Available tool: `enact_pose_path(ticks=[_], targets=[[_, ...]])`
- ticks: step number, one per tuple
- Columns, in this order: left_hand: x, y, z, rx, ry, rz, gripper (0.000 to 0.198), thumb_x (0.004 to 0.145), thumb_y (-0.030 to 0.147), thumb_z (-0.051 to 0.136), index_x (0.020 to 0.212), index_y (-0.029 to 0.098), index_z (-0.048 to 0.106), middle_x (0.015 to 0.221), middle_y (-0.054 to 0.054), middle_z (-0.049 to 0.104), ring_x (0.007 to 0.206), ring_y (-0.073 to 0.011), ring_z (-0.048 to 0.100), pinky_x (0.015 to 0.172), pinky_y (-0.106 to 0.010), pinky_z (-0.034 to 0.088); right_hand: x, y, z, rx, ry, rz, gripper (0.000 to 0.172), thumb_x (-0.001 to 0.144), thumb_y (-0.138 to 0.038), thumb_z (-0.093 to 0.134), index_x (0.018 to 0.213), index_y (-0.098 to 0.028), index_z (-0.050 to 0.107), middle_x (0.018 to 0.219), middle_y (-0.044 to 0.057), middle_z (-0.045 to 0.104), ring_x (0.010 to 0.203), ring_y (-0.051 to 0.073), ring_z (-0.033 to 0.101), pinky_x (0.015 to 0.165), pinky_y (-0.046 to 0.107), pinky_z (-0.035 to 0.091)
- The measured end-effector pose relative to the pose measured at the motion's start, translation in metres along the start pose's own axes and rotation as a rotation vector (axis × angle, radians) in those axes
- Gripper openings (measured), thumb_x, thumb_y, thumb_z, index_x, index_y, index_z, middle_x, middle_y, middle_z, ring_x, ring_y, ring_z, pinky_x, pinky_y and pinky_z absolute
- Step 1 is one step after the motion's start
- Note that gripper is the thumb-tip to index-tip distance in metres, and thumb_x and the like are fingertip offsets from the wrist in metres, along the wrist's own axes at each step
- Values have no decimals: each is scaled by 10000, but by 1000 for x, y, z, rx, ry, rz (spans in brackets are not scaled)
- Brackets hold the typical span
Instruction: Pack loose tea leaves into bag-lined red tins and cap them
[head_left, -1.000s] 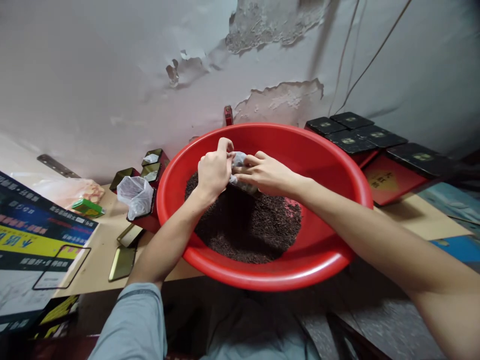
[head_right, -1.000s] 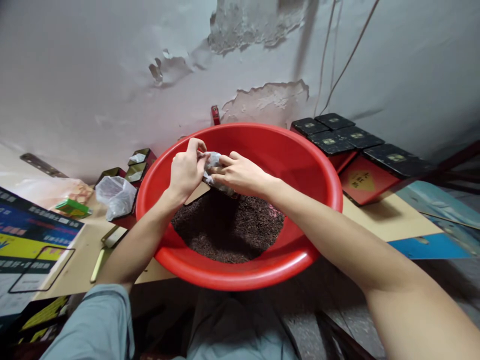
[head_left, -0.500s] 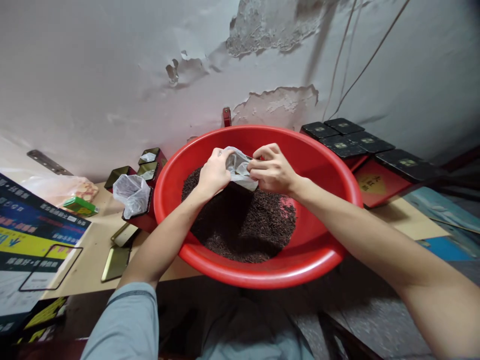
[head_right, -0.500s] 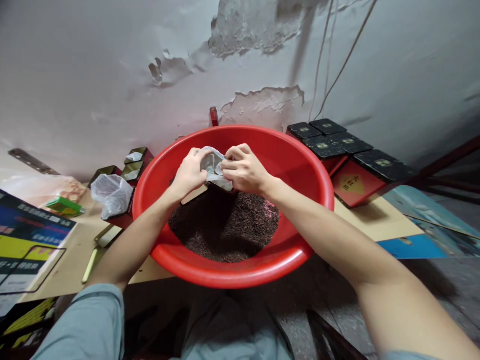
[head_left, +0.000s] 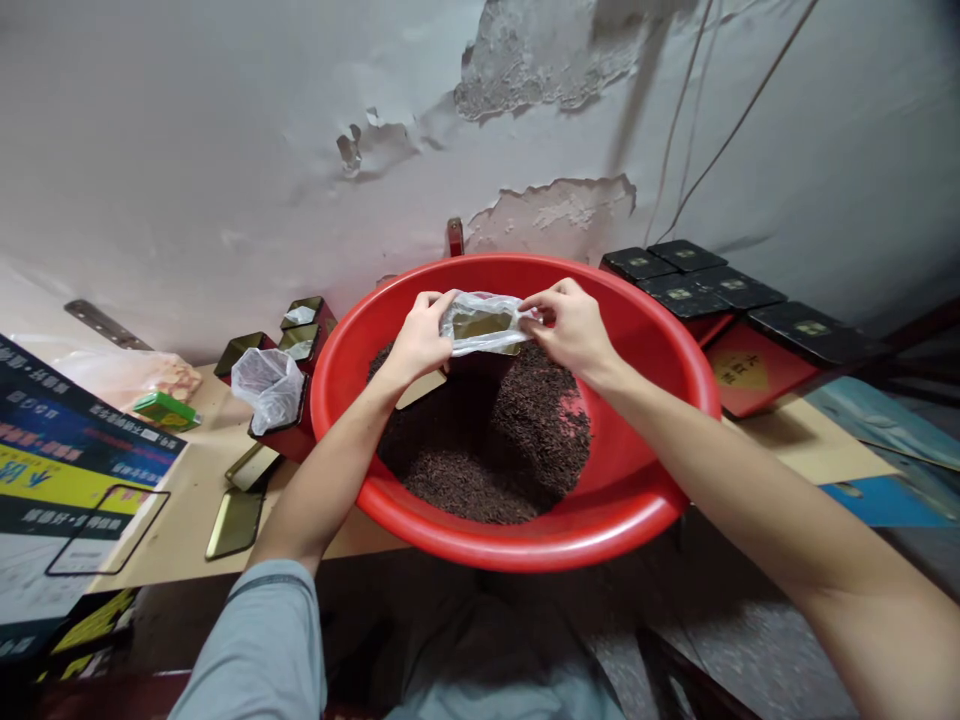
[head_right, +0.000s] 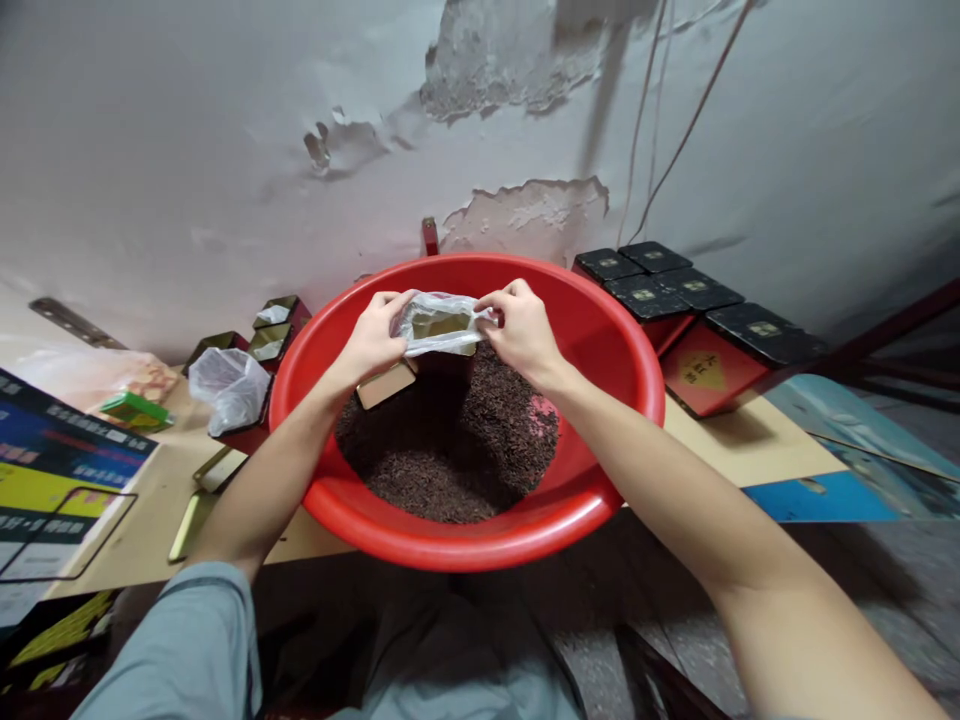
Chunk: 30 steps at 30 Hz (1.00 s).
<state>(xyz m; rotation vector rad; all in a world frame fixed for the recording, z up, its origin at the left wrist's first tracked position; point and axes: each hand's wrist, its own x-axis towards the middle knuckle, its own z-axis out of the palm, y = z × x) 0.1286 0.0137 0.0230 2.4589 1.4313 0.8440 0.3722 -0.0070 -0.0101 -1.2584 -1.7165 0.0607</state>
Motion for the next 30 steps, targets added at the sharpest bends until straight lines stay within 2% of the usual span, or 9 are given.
enact_pose_path(ticks=[2,5,8,12,14,16,19,23,30], targets=[[2,-1,-2,-32,11,37,793,707,-12,582,1486,135,590,1462,-146,590,1347,-264,601,1207,-361,455,1,1,1,2,50,-21,183,866,-225,646,941,-232,812,1054,113,679,873,233,668,808,425,595],[0,4,-6,-55,47,67,662,763,-4,548,1402,124,664,1432,-134,651,1325,-243,626,1205,-364,453,0,-4,0,-20,-8,22,302,845,-141,595,1016,-222,830,1063,116,734,963,257,693,916,450,582],[-3,11,-9,-78,98,64,439,846,36,543,1203,170,761,1319,-86,741,1258,-228,667,1169,-396,488,-1,-10,-4,9,-62,110,330,835,-142,614,1084,-195,825,1021,110,777,936,268,714,928,464,583],[-2,13,-8,-85,134,-32,342,845,13,542,1038,168,778,1154,-63,801,1109,-206,719,1089,-358,535,-1,-15,-5,18,0,173,310,799,-84,598,963,-200,833,949,92,752,894,258,705,917,461,590],[1,10,-5,-67,136,-38,355,856,11,529,1053,153,788,1166,-77,800,1113,-204,721,1094,-341,529,0,-17,-4,1,-4,208,329,796,-65,584,948,-196,845,968,103,733,908,260,703,935,464,588],[4,7,-4,-49,140,-8,408,874,19,511,1152,143,783,1227,-92,782,1157,-209,708,1119,-345,514,0,-18,-3,40,-41,275,379,780,-60,614,1052,-180,849,986,108,733,906,263,708,929,459,594],[7,0,-4,-24,117,18,587,819,-5,504,1350,130,713,1322,-113,726,1217,-231,676,1154,-363,490,1,-19,-1,252,-112,404,607,679,9,655,1251,-141,789,1030,101,773,918,262,732,891,416,613],[11,-11,-9,-56,1,-9,780,708,13,569,1481,111,614,1391,-125,636,1308,-274,609,1197,-362,452,2,-19,4,523,-207,529,809,585,100,572,1348,-121,720,1027,85,811,939,246,762,872,370,626],[19,-17,-6,-230,-110,-114,792,670,42,577,1458,104,628,1455,-135,526,1367,-297,548,1235,-366,420,-2,-21,13,534,-223,415,757,604,62,612,1312,-181,727,1143,73,798,1044,267,757,996,425,613]])
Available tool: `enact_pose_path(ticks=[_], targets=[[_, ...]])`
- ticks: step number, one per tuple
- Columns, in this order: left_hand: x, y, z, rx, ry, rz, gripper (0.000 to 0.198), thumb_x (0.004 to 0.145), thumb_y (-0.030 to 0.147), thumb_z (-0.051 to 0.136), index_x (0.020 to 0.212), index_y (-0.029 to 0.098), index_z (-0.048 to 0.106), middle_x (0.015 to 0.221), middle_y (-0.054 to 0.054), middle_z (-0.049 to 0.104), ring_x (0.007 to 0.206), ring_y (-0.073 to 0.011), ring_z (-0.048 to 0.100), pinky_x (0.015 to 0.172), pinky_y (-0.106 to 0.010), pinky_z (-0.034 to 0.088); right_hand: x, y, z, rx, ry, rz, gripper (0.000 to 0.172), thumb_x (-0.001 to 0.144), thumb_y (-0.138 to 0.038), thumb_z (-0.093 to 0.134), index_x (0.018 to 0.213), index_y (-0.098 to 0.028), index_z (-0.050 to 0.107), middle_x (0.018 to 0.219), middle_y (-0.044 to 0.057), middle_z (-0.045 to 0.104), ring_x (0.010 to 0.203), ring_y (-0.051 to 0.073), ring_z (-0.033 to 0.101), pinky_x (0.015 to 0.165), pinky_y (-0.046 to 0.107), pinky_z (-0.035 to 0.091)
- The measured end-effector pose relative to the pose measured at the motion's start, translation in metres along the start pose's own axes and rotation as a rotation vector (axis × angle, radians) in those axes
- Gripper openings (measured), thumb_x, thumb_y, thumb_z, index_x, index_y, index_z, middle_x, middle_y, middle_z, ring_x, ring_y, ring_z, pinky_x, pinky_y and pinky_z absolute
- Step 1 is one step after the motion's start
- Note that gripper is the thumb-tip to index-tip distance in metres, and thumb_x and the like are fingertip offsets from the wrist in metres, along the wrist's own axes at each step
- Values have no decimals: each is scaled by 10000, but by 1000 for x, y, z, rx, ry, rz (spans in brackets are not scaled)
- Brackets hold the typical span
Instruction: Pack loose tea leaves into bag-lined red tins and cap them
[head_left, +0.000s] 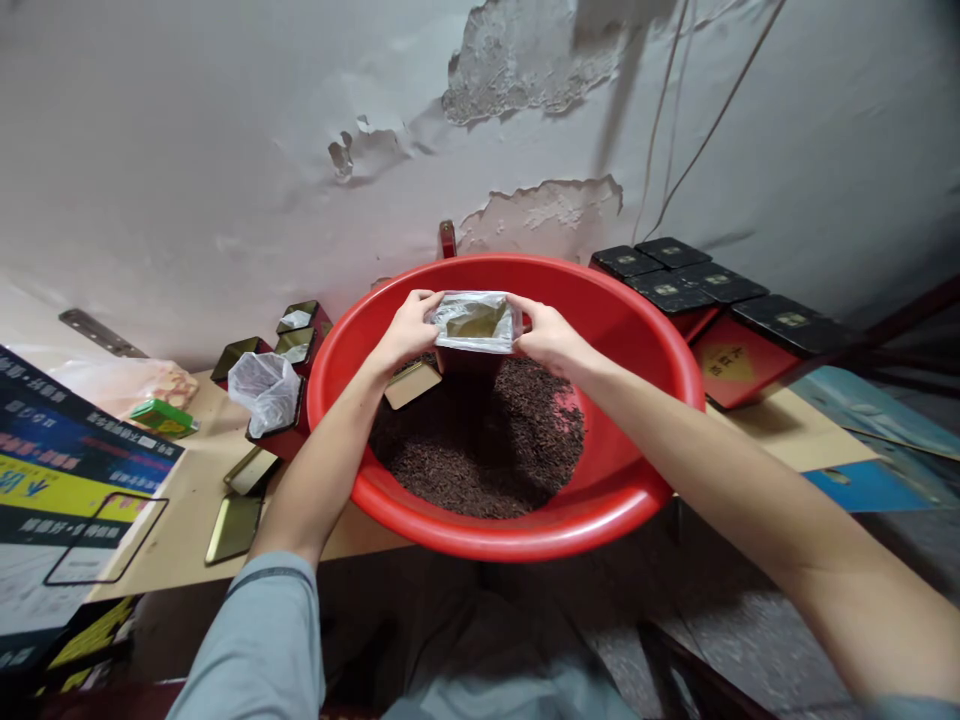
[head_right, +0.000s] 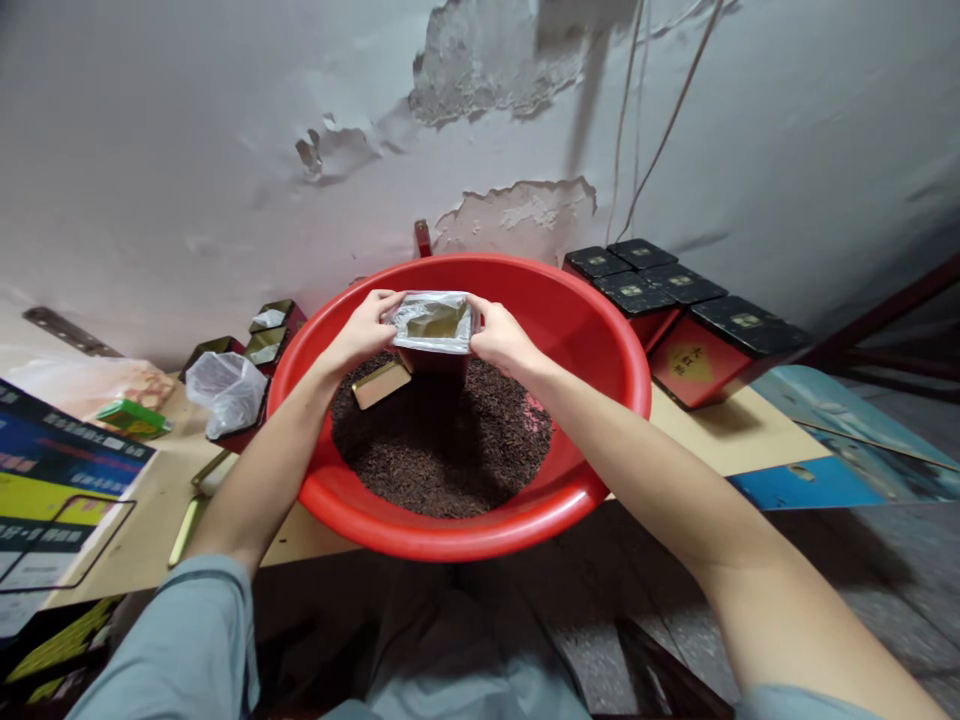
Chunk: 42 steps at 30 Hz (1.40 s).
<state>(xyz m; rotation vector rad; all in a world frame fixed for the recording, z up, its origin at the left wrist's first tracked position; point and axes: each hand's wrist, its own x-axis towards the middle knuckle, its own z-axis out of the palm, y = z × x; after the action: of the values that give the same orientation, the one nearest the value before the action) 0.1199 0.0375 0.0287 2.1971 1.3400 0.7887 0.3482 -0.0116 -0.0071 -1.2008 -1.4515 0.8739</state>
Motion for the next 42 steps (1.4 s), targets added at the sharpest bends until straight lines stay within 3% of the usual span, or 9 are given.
enact_pose_path(ticks=[5,10,16,19,23,28,34,39,42], targets=[[1,-5,4,-275,-20,-69,928,588,51,544,1515,64,549,1510,-172,446,1382,-320,522,1049,-372,589,-1,2,-1,7,-14,49,771,588,36,614,1327,-161,704,1305,118,711,1003,253,744,952,422,641],[-5,-20,4,-501,-90,-77,1009,509,77,554,1513,171,568,1599,-129,380,1413,-334,485,912,-341,638,1,14,1,-170,-13,16,754,621,-51,731,1362,-184,679,1415,143,578,953,209,720,1004,430,612],[-8,-25,7,-590,-191,-283,684,520,148,593,1184,189,750,1322,-99,654,1026,-235,664,652,-244,580,5,29,7,-140,-113,113,707,670,-22,687,1355,-192,654,1205,105,736,1020,235,721,1022,440,592],[-3,-23,9,-682,-58,-345,357,632,258,624,948,158,756,973,-74,721,804,-185,636,576,-233,520,6,27,7,-115,-134,161,670,694,33,595,1318,-198,675,1073,69,779,927,218,728,890,390,636],[5,-23,17,-710,196,-346,203,766,343,734,747,149,678,674,3,607,592,-109,495,543,-207,415,5,22,8,-48,-34,240,316,851,-57,559,1087,-177,731,1000,66,773,741,173,696,668,318,635],[10,-32,38,-664,248,-359,179,827,281,757,755,143,670,692,-10,648,640,-127,540,654,-243,449,5,16,11,56,172,358,123,1003,-224,576,899,-193,635,913,55,710,665,132,637,549,273,604],[10,-43,53,-415,358,-318,154,946,280,635,841,169,642,928,-69,734,886,-190,646,832,-271,490,4,25,17,253,150,486,67,952,-147,643,928,-193,603,799,4,662,620,108,615,624,296,632],[-1,-43,51,-128,309,-326,102,977,291,594,1002,199,629,1003,-116,744,1030,-283,686,979,-386,482,-4,48,32,53,102,456,420,852,-247,762,1200,-203,531,935,62,710,691,158,652,633,330,641],[-6,-49,32,-110,144,-378,412,797,216,766,1187,191,635,1182,-180,721,1213,-377,650,1061,-487,465,-5,51,24,-132,-107,341,797,757,-224,797,1459,-176,422,1221,186,695,890,260,713,718,449,668]])
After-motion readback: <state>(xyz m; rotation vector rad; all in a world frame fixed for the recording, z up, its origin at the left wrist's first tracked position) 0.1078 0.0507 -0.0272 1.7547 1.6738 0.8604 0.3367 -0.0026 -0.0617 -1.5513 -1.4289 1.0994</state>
